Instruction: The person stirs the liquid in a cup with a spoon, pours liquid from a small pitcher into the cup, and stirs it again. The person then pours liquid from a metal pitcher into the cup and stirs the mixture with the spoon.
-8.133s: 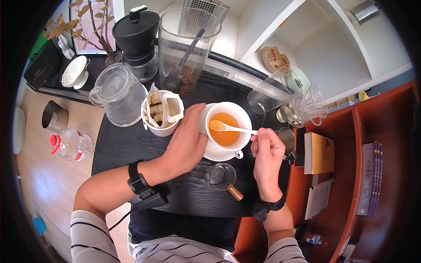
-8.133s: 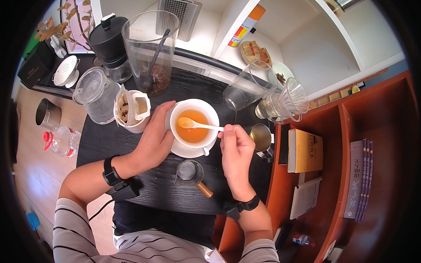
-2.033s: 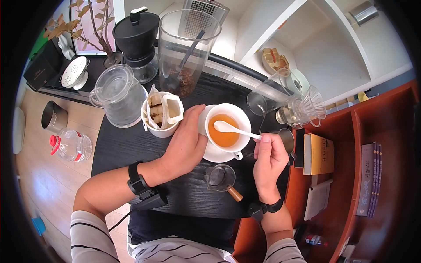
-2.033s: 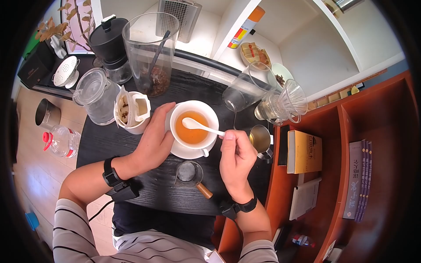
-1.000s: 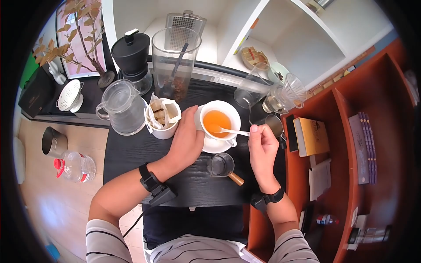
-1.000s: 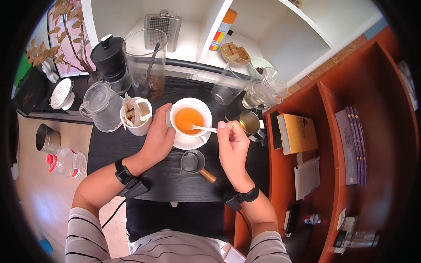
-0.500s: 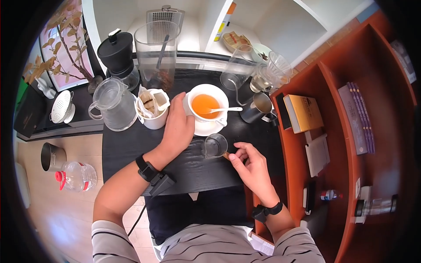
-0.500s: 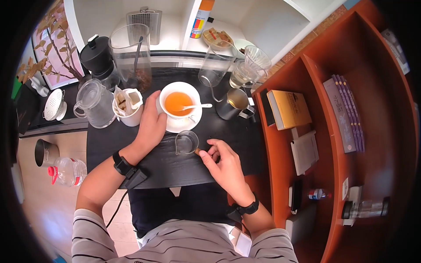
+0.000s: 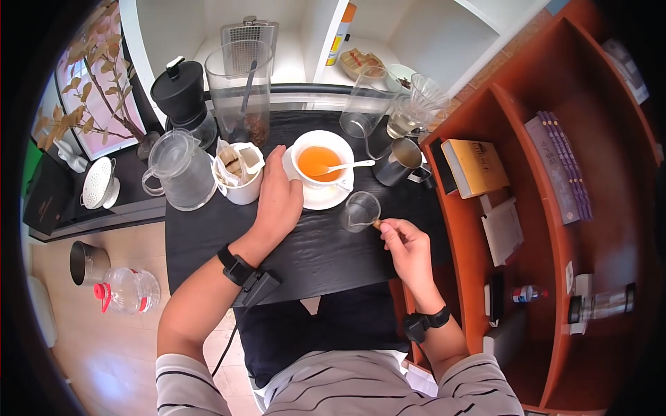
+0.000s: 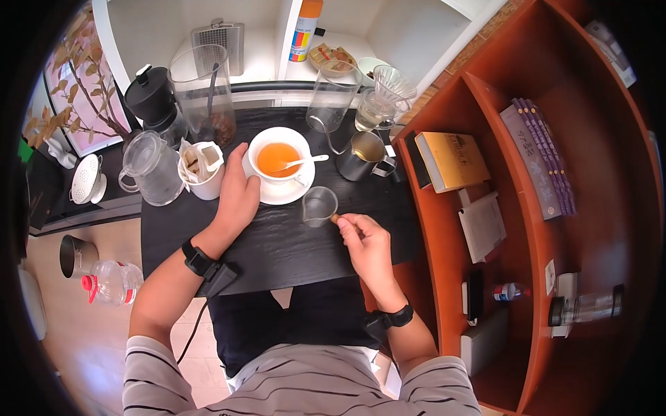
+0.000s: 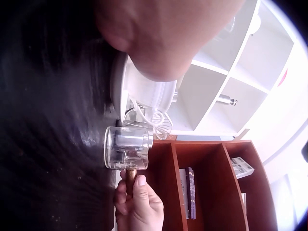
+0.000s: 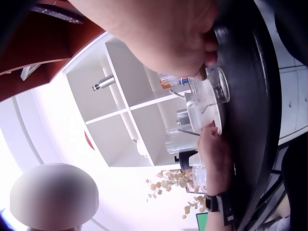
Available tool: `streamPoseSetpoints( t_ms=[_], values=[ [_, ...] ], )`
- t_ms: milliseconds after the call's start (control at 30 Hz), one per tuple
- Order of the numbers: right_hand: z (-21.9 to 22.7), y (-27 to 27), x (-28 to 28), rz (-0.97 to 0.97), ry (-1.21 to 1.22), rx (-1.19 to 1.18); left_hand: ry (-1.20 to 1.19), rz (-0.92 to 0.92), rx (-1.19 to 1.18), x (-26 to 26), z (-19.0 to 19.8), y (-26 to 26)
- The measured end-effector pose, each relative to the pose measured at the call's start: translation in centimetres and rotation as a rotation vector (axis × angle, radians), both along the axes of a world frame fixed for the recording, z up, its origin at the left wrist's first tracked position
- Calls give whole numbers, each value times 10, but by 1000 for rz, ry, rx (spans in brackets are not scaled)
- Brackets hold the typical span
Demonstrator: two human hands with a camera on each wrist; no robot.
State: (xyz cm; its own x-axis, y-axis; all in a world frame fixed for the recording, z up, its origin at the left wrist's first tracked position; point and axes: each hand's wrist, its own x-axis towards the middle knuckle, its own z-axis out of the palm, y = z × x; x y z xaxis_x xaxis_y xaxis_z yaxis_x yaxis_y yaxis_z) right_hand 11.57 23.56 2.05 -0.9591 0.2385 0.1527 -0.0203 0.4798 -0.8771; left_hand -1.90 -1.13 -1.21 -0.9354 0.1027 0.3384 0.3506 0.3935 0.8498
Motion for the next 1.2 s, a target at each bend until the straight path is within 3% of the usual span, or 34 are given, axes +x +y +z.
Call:
streamPoseSetpoints(
  t_ms=[167,500,567,667,800,900,1100,1200],
  values=[
    [-14,18,-14,-110,70,39,41,43,1,-2,-9,2],
    [-9,19,-37,-114,102,163,11,7,-1,1,1,-1],
    [3,18,-34,-176,301,346,14,11,0,1,1,0],
    [16,34,-37,-322,359,450,3,11,5,2,2,0],
    [18,64,-66,-287,419,580,13,8,-3,2,1,0],
    [15,76,-82,-170,314,440,7,8,-2,2,3,0],
    [13,86,-89,-146,224,251,-12,9,4,4,4,0],
    [10,94,-90,-177,246,292,-18,4,2,3,4,0]
  ],
)
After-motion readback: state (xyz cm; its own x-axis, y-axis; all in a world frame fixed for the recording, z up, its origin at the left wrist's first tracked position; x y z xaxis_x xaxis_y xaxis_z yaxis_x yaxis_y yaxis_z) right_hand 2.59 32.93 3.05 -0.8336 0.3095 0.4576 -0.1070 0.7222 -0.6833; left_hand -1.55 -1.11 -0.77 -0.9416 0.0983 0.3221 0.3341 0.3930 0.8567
